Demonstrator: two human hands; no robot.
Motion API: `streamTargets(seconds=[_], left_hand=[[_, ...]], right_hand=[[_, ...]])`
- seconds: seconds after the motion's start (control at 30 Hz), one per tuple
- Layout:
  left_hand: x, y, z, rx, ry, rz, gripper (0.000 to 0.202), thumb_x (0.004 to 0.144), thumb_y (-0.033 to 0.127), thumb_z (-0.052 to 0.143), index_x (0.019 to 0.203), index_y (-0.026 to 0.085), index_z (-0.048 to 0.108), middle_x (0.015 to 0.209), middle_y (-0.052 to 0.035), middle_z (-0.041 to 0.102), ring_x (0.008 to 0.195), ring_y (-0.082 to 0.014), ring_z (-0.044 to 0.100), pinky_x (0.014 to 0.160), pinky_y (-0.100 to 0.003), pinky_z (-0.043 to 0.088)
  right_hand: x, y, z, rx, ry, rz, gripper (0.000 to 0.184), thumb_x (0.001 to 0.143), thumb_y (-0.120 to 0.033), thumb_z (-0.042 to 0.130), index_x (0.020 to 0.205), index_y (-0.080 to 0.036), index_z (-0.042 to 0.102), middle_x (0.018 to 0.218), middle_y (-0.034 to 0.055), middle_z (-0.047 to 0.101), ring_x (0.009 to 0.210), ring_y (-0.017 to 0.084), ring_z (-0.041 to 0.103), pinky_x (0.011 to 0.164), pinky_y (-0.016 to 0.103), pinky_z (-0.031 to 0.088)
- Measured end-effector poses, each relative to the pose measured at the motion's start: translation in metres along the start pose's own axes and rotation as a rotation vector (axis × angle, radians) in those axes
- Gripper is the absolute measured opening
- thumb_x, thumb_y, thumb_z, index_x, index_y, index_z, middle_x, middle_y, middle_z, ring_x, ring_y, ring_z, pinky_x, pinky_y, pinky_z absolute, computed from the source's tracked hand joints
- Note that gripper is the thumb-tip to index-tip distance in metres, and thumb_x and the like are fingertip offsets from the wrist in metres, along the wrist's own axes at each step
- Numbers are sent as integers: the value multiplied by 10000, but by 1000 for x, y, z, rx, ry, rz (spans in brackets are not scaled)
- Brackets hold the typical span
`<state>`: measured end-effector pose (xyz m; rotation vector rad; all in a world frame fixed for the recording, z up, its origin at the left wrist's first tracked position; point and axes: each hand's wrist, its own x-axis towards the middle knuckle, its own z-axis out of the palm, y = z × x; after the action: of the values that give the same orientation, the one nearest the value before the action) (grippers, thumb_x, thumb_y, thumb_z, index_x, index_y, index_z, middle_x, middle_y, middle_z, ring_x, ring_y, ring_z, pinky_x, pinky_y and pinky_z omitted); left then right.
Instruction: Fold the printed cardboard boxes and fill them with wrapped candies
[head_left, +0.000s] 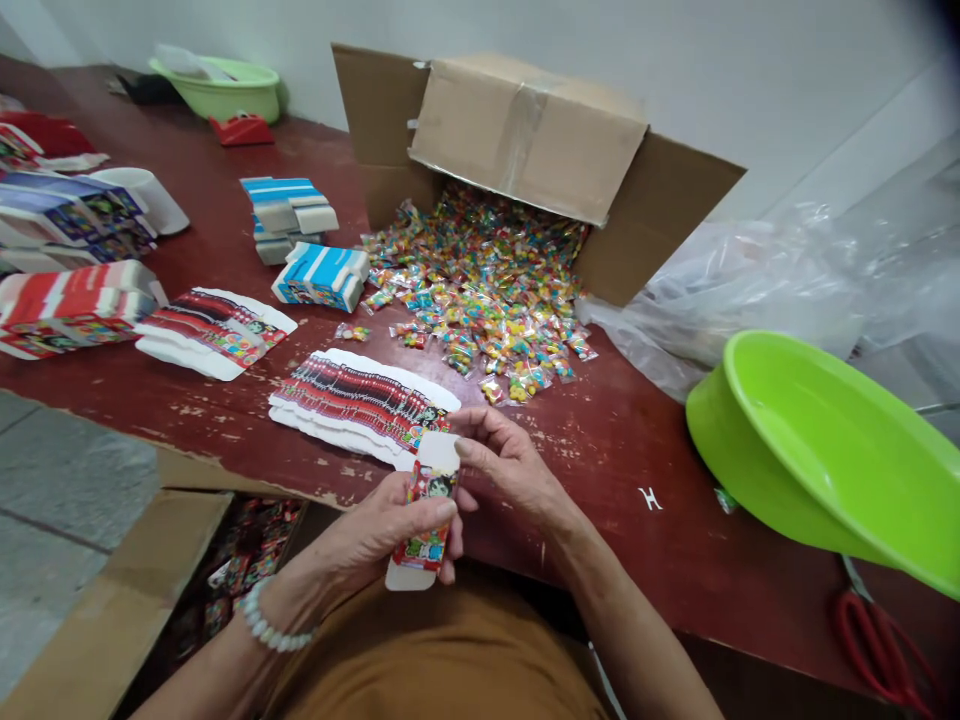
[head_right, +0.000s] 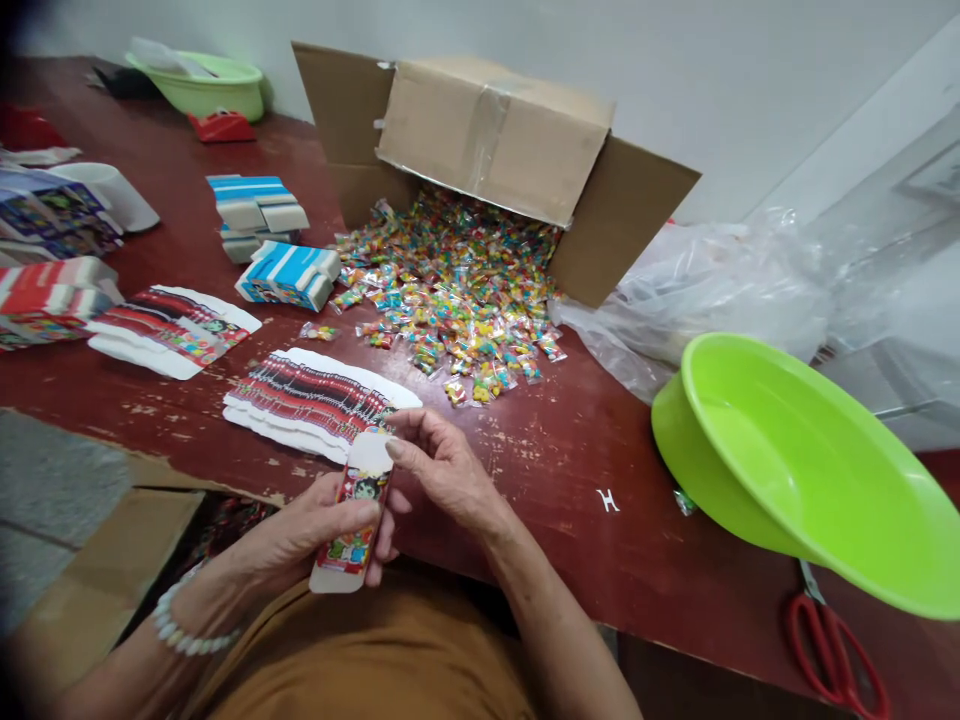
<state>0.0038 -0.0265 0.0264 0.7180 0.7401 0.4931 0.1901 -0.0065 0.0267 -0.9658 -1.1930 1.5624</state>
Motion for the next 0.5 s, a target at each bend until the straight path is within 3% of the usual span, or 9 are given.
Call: streamTargets(seconds=[0.1, 0.2, 0.3, 0.4, 0.5], left_hand=[[3, 1, -2, 43, 68, 50, 402, 739, 470, 826, 922, 140, 686, 660, -47, 726, 494, -156, 676, 492, -228, 534], [6, 1, -4, 101, 118, 62, 406, 746, 496, 815, 871, 134, 681, 628, -59, 729, 455, -159, 670, 460, -221, 529], [9, 2, -2, 98, 154, 59, 430, 721, 514, 828, 840, 132, 670, 639, -86, 746, 467, -184, 691, 457, -234, 543], [10, 0, 2, 55, 191, 91, 412, 667, 436, 884, 866, 137, 683, 684, -68, 752, 530, -181, 705, 520, -255, 581], [13, -8, 4, 71, 216, 166, 359, 653, 363, 898, 828, 118, 701, 714, -59, 744, 559, -160, 697, 572, -251, 589]], right_hand=[[-5, 0, -1, -97, 13, -34, 456, 831, -440, 755, 1218, -260, 596, 986, 26, 617, 803, 140, 584, 689, 259, 507], [-7, 2, -1, -111, -14, 14, 628, 734, -400, 841, 1281, -259, 568, 1118, 50, 627, 862, 148, 595, 716, 263, 517], [-7, 7, 3, -26, -89, 135, 423, 776, -459, 785, 1075, -181, 674, 905, 35, 672, 733, 139, 611, 688, 273, 516], [-7, 10, 10, -59, 56, 99, 349, 819, -506, 719, 809, -160, 674, 759, 12, 635, 540, 93, 543, 529, 234, 454], [-9, 10, 16, -176, 175, 77, 369, 825, -518, 707, 763, -160, 644, 743, 3, 622, 432, 59, 500, 425, 205, 376]])
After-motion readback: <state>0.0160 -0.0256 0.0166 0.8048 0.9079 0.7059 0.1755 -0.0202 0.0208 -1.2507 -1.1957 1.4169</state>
